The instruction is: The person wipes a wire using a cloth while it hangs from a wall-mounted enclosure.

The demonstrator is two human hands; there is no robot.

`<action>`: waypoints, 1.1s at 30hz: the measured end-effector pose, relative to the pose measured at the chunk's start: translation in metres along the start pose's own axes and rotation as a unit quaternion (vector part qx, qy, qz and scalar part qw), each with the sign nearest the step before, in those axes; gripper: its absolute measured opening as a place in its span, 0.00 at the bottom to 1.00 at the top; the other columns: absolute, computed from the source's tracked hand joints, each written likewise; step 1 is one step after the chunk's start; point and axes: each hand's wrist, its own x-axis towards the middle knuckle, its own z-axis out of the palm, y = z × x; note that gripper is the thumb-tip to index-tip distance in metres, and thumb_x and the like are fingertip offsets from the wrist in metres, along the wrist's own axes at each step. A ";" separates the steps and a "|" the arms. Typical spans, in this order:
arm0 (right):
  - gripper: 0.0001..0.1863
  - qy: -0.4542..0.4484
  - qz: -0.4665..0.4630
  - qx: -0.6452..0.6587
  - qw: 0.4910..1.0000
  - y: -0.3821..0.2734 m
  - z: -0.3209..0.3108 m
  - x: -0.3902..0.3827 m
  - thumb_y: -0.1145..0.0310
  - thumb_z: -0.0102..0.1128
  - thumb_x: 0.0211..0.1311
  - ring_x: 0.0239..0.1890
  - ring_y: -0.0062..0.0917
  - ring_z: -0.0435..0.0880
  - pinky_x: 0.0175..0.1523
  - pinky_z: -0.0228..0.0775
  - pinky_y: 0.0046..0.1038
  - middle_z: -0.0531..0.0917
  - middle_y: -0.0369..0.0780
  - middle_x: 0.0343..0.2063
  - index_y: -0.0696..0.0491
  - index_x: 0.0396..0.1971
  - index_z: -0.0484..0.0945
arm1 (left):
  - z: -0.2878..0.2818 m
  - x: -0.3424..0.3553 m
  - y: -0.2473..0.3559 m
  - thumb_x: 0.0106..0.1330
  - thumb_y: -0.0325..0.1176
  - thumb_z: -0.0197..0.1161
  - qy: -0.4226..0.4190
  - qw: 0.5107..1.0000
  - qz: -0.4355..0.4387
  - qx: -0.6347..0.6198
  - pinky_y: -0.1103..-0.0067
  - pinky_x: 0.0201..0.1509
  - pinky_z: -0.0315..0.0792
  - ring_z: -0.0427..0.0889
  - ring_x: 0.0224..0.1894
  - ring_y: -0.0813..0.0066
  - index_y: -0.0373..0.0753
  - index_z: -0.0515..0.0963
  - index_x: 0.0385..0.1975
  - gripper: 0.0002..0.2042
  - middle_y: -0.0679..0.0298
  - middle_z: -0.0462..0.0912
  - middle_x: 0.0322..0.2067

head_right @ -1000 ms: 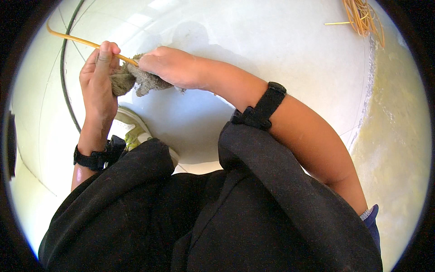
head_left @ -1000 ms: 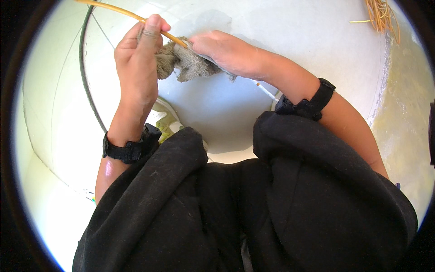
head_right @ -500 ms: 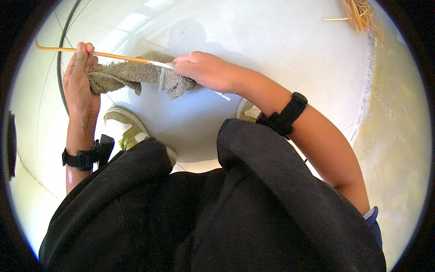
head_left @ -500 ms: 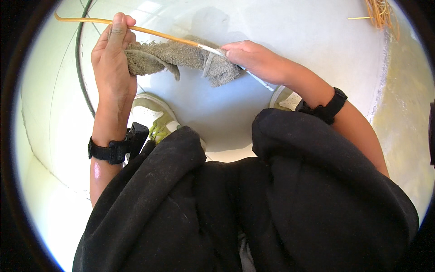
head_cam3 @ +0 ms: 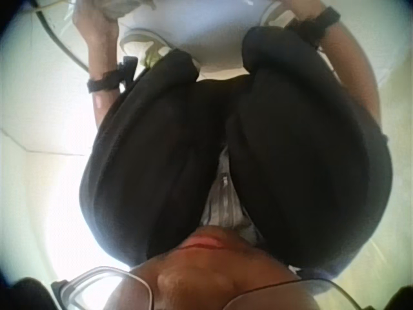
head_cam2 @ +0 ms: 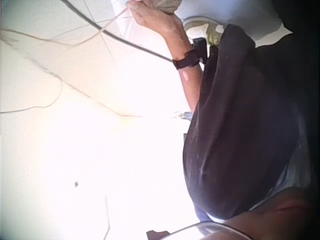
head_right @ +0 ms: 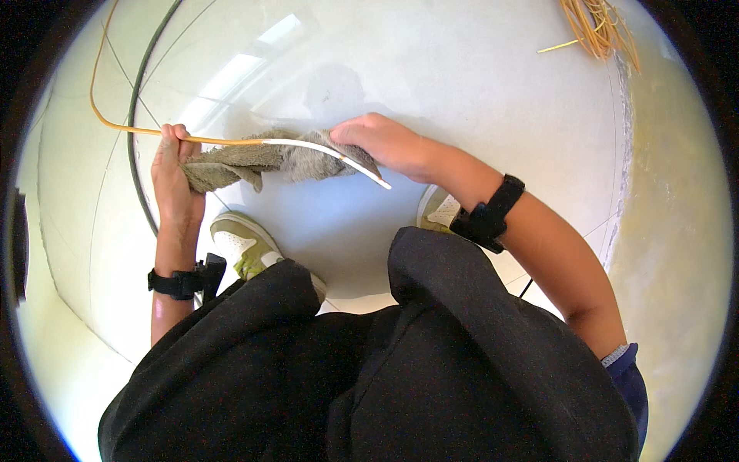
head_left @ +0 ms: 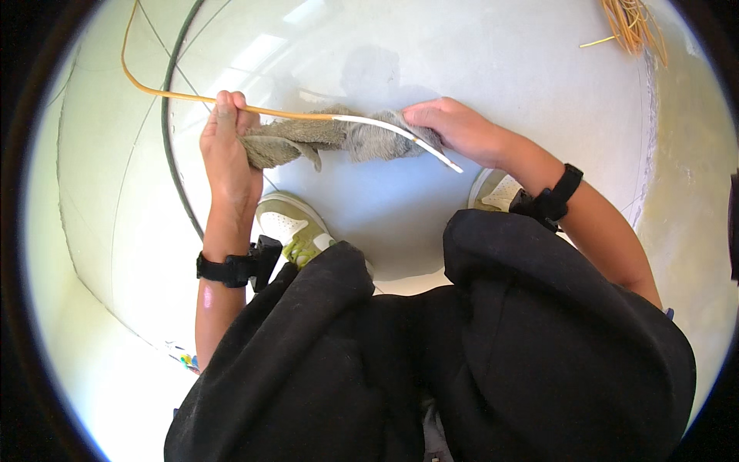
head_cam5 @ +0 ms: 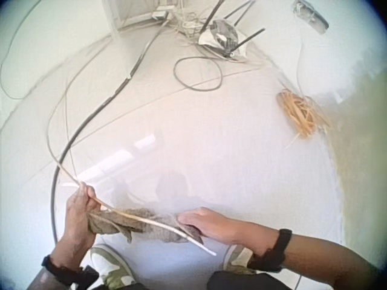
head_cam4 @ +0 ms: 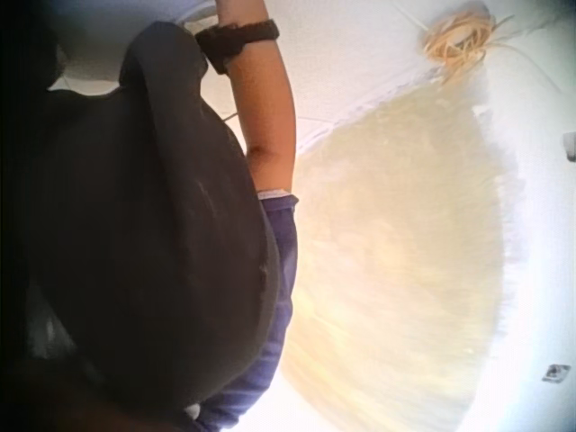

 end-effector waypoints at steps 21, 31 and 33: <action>0.22 -0.075 -0.108 -0.212 0.968 -0.084 0.076 0.049 0.52 0.42 0.66 0.27 0.20 0.69 0.34 0.64 0.26 0.73 0.35 0.24 0.60 0.33 0.72 | -0.005 -0.015 0.044 0.71 0.47 0.39 0.037 0.998 0.046 0.033 0.86 0.23 0.48 0.51 0.20 0.85 0.29 0.66 0.53 0.25 0.75 0.52 0.17; 0.20 0.074 -0.073 -0.094 0.990 -0.095 0.094 0.056 0.55 0.45 0.66 0.38 0.24 0.76 0.43 0.69 0.26 0.79 0.38 0.32 0.60 0.40 0.73 | -0.060 0.003 0.084 0.65 0.39 0.45 0.074 0.990 0.082 0.087 0.86 0.26 0.55 0.59 0.23 0.85 0.39 0.69 0.21 0.14 0.72 0.63 0.18; 0.21 0.133 -0.045 0.129 0.982 -0.123 0.096 0.071 0.57 0.43 0.67 0.43 0.26 0.76 0.47 0.69 0.26 0.79 0.40 0.36 0.61 0.42 0.72 | -0.059 -0.009 0.086 0.66 0.40 0.44 0.029 0.987 0.079 0.136 0.87 0.26 0.57 0.62 0.23 0.86 0.39 0.70 0.20 0.15 0.72 0.66 0.19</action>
